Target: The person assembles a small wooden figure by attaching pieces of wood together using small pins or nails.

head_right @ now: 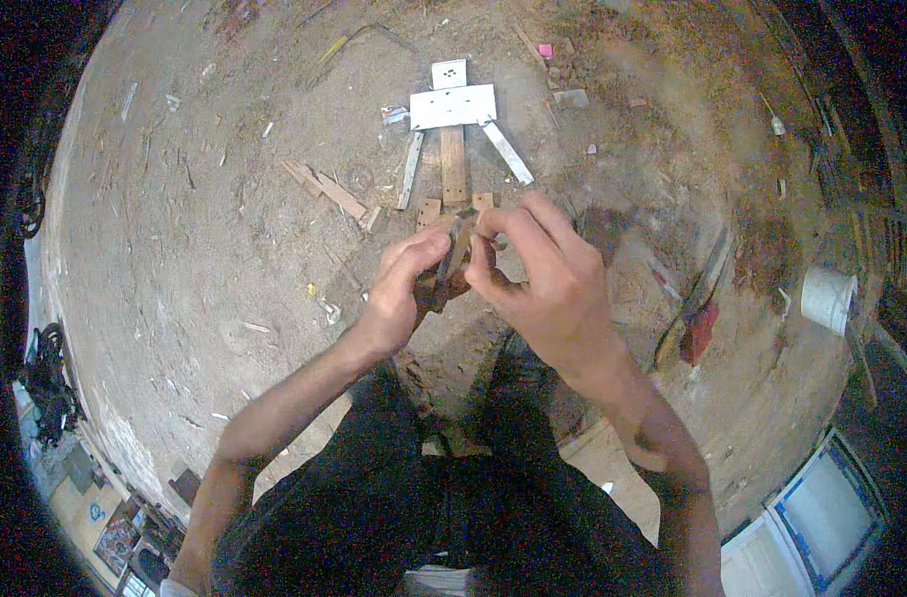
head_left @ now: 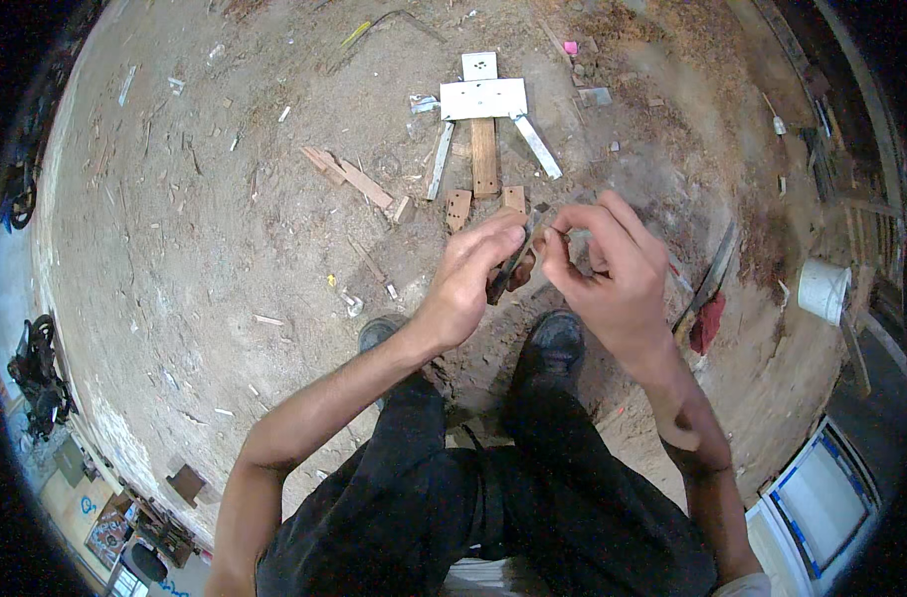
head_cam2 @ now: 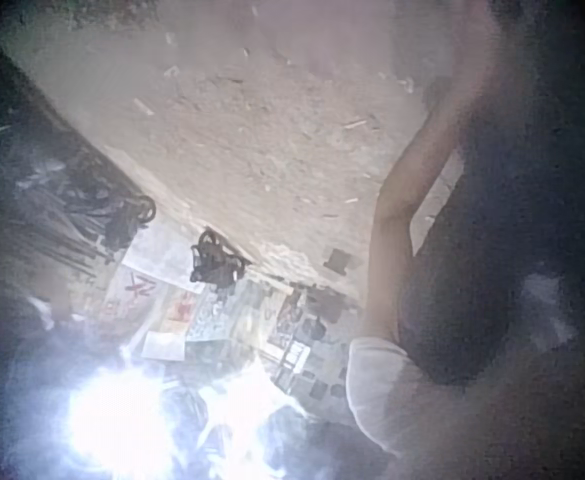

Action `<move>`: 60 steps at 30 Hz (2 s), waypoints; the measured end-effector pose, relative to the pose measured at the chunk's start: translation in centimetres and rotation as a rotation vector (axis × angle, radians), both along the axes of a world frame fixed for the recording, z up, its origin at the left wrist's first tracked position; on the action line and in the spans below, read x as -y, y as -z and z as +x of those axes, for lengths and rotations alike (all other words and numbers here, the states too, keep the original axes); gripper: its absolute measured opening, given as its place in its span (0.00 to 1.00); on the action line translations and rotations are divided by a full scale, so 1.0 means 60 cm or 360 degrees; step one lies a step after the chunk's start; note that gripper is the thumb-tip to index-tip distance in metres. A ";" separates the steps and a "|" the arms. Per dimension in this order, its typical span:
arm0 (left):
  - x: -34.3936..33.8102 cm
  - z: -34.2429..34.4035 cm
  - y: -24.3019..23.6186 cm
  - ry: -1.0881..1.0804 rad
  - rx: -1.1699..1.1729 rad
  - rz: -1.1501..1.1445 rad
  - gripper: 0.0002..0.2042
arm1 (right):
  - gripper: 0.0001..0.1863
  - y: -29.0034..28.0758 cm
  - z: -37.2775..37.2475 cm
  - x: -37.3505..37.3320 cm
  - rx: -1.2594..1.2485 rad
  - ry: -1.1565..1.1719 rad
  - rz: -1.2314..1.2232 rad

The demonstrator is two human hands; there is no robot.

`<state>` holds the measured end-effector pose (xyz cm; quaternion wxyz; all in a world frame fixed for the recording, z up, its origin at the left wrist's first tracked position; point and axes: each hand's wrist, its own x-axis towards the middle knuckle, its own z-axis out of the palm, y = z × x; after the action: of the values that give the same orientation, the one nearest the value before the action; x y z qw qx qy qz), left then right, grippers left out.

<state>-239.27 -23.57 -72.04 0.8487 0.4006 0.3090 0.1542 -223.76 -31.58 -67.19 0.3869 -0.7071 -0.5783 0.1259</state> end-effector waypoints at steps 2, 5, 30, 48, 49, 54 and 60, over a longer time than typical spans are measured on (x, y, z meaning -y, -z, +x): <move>0.002 0.000 0.001 -0.0014 -0.0014 -0.0024 0.15 | 0.10 -0.003 -0.004 0.000 -0.0059 0.0047 -0.0061; 0.004 0.001 0.006 -0.0048 0.0023 0.0039 0.15 | 0.08 -0.009 -0.012 -0.001 -0.0321 0.0171 -0.0204; -0.017 -0.009 0.012 0.0022 -0.0133 0.0262 0.10 | 0.13 0.063 -0.014 0.022 -0.1594 0.0326 -0.0404; 0.043 -0.050 0.130 0.0151 -0.0564 0.0584 0.11 | 0.08 0.163 -0.035 0.060 -0.1860 0.0368 -0.0815; 0.043 -0.050 0.134 0.0112 -0.0542 0.0719 0.11 | 0.09 0.168 -0.031 0.056 -0.1746 0.0286 -0.0856; 0.039 -0.038 0.152 0.0151 -0.0692 0.0502 0.11 | 0.05 0.177 -0.006 0.043 -0.1645 0.0085 -0.0962; -0.001 -0.022 0.166 0.0336 -0.0721 0.0621 0.12 | 0.08 0.192 0.007 0.024 -0.1556 0.0033 -0.1168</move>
<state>-240.57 -23.53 -81.97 0.6767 0.6099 0.4113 0.0286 -223.36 -33.01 -78.73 0.3400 -0.6601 -0.2458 0.6231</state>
